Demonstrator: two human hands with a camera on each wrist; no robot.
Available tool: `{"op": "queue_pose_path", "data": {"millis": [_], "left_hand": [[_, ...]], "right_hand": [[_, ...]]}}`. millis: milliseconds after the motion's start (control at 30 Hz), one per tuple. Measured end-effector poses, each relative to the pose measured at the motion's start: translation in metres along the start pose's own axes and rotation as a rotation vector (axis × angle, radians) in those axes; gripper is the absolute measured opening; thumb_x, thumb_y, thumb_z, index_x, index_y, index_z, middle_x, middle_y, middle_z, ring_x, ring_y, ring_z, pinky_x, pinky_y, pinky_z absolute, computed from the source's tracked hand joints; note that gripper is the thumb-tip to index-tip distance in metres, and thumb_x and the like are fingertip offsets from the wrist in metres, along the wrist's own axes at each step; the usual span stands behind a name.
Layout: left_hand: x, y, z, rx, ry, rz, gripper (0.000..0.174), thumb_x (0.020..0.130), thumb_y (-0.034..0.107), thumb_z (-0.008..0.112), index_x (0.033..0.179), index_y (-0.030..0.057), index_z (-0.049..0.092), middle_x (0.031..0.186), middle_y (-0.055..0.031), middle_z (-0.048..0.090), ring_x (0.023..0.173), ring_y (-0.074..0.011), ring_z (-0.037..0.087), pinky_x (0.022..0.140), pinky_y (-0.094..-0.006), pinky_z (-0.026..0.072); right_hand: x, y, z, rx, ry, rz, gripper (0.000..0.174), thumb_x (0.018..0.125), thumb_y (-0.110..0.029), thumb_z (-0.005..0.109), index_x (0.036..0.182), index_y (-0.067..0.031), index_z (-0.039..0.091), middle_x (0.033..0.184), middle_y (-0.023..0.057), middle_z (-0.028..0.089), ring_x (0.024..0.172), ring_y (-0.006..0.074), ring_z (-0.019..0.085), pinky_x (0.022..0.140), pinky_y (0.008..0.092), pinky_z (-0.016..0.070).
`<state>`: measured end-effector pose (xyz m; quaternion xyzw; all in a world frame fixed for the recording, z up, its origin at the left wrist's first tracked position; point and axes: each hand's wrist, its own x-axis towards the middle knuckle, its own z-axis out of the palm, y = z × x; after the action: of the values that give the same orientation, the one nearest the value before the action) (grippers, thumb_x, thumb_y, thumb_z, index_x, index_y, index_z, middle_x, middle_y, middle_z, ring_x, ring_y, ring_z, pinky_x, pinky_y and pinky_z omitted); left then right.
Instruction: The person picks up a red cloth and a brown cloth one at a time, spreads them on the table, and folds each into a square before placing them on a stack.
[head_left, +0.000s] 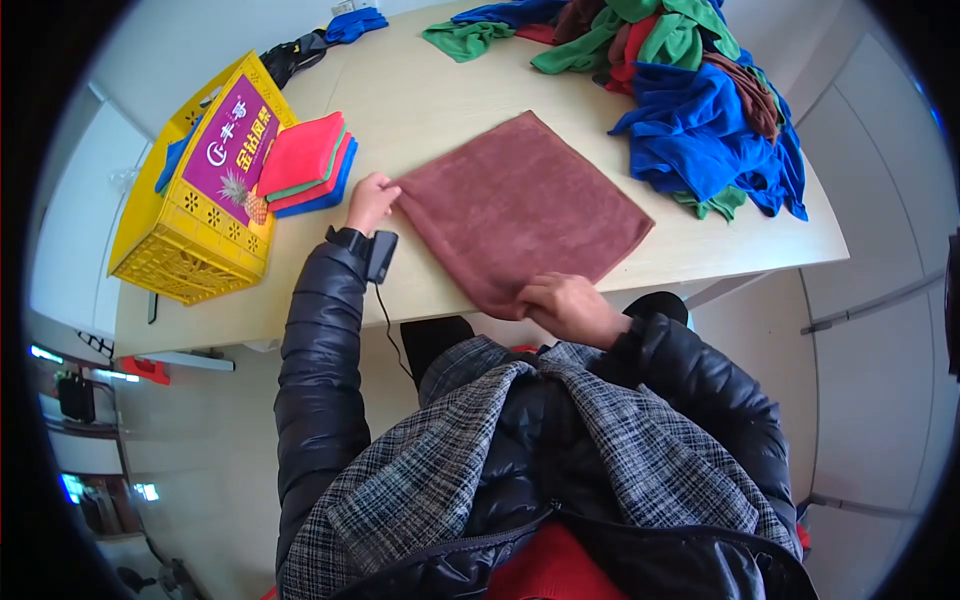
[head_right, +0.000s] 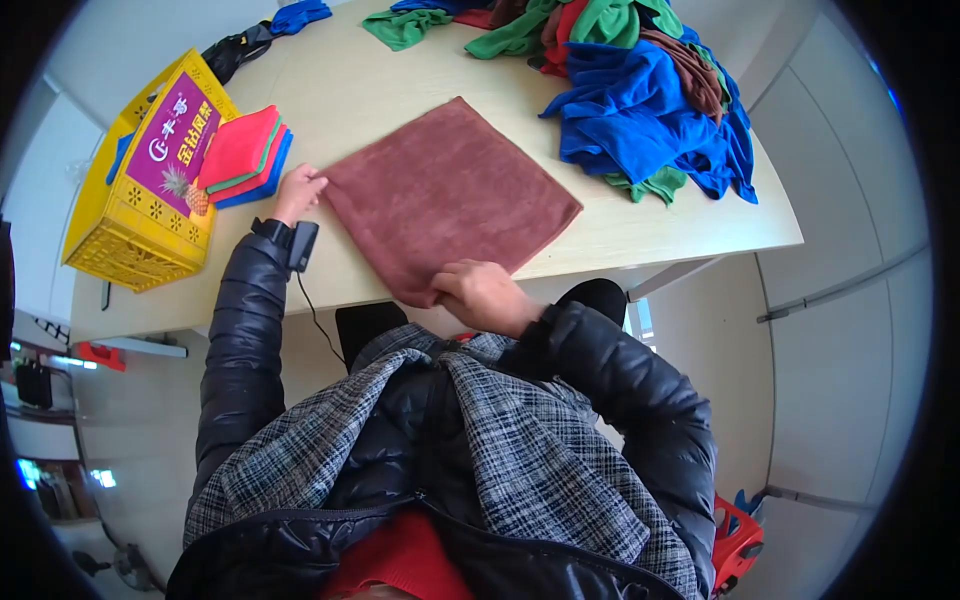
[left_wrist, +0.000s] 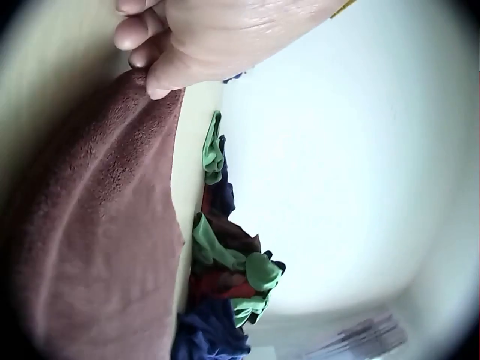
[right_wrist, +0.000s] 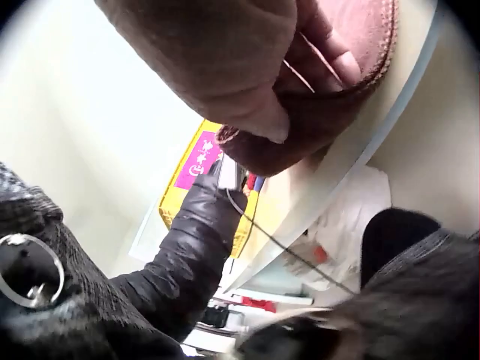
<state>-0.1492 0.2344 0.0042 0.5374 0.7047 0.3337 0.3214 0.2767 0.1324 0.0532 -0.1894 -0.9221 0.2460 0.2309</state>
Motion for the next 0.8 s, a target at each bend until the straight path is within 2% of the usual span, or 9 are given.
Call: {"op": "queue_pose_path", "data": {"millis": [67, 200, 233, 333, 400, 467, 533, 667, 800], "left_hand": [[0.028, -0.006, -0.008, -0.239, 0.05, -0.017, 0.016, 0.093, 0.015, 0.067, 0.106, 0.0058, 0.065, 0.083, -0.0041, 0.068, 0.08, -0.0172, 0.065, 0.074, -0.0285, 0.053], [0.048, 0.018, -0.006, -0.67, 0.261, 0.126, 0.027, 0.095, 0.016, 0.067, 0.12, 0.0052, 0.063, 0.099, -0.0066, 0.069, 0.09, -0.0153, 0.067, 0.081, -0.0276, 0.0541], [0.042, 0.025, -0.006, -0.667, 0.252, 0.127, 0.027, 0.095, 0.016, 0.067, 0.12, 0.0052, 0.063, 0.099, -0.0066, 0.069, 0.09, -0.0153, 0.067, 0.081, -0.0276, 0.0541], [-0.02, 0.052, -0.01, -0.157, 0.011, 0.292, 0.037, 0.096, 0.019, 0.068, 0.129, 0.0041, 0.059, 0.121, -0.0102, 0.064, 0.108, -0.0146, 0.063, 0.09, -0.0285, 0.0525], [-0.082, 0.067, -0.004, -0.105, -0.268, 0.182, 0.04, 0.093, 0.018, 0.07, 0.128, 0.0019, 0.058, 0.13, -0.0141, 0.058, 0.118, -0.0186, 0.058, 0.095, -0.0312, 0.0502], [-0.156, 0.085, 0.018, 0.211, -0.225, 0.479, 0.04, 0.092, 0.013, 0.07, 0.127, 0.0026, 0.057, 0.135, -0.0134, 0.057, 0.128, -0.0224, 0.054, 0.107, -0.0373, 0.0427], [-0.207, 0.085, 0.035, 0.558, -0.131, 0.596, 0.044, 0.085, 0.007, 0.071, 0.126, 0.0017, 0.057, 0.138, -0.0161, 0.056, 0.13, -0.0297, 0.054, 0.11, -0.0426, 0.0403], [-0.23, 0.066, 0.041, 0.627, -0.026, 0.616, 0.041, 0.081, 0.004, 0.069, 0.121, 0.0021, 0.06, 0.137, -0.0167, 0.056, 0.129, -0.0352, 0.053, 0.111, -0.046, 0.0389], [-0.215, 0.063, 0.019, 0.658, -0.091, 0.659, 0.03, 0.079, 0.002, 0.067, 0.108, 0.0016, 0.063, 0.131, -0.0162, 0.06, 0.127, -0.0351, 0.053, 0.109, -0.0488, 0.0399]], "right_hand": [[0.028, -0.006, 0.022, 0.128, -0.11, 0.184, 0.019, 0.087, -0.014, 0.067, 0.103, -0.0044, 0.07, 0.1, 0.0143, 0.069, 0.094, 0.0349, 0.066, 0.079, 0.0425, 0.0541], [0.098, -0.022, 0.069, 0.685, 0.046, 0.212, 0.031, 0.094, -0.025, 0.065, 0.117, -0.0044, 0.069, 0.105, 0.0202, 0.072, 0.094, 0.0395, 0.068, 0.083, 0.0409, 0.0548], [0.097, -0.023, 0.067, 0.686, 0.054, 0.216, 0.031, 0.094, -0.025, 0.065, 0.117, -0.0044, 0.069, 0.105, 0.0202, 0.072, 0.094, 0.0395, 0.068, 0.083, 0.0409, 0.0548], [0.098, -0.037, 0.052, 0.676, 0.055, 0.174, 0.033, 0.095, -0.026, 0.064, 0.119, -0.0037, 0.067, 0.112, 0.0198, 0.071, 0.101, 0.038, 0.068, 0.089, 0.0425, 0.0536], [0.088, -0.011, 0.022, 0.414, -0.106, 0.24, 0.037, 0.093, -0.025, 0.064, 0.123, -0.004, 0.064, 0.116, 0.0184, 0.07, 0.107, 0.0379, 0.065, 0.095, 0.044, 0.0515], [0.067, 0.022, -0.002, -0.008, -0.062, 0.17, 0.041, 0.094, -0.022, 0.064, 0.131, -0.0047, 0.06, 0.124, 0.017, 0.065, 0.118, 0.0354, 0.06, 0.103, 0.0417, 0.0473], [0.045, 0.052, -0.018, -0.248, -0.077, 0.196, 0.04, 0.091, -0.021, 0.065, 0.129, -0.0066, 0.062, 0.13, 0.0143, 0.061, 0.126, 0.0327, 0.055, 0.107, 0.0419, 0.0432], [0.017, 0.084, -0.032, -0.406, -0.047, 0.098, 0.038, 0.09, -0.023, 0.066, 0.125, -0.0071, 0.064, 0.131, 0.01, 0.06, 0.125, 0.0296, 0.053, 0.105, 0.0421, 0.043], [0.009, 0.067, -0.033, -0.435, -0.055, 0.184, 0.034, 0.09, -0.022, 0.066, 0.12, -0.0063, 0.065, 0.127, 0.0098, 0.059, 0.122, 0.0287, 0.053, 0.104, 0.0419, 0.0433]]}}
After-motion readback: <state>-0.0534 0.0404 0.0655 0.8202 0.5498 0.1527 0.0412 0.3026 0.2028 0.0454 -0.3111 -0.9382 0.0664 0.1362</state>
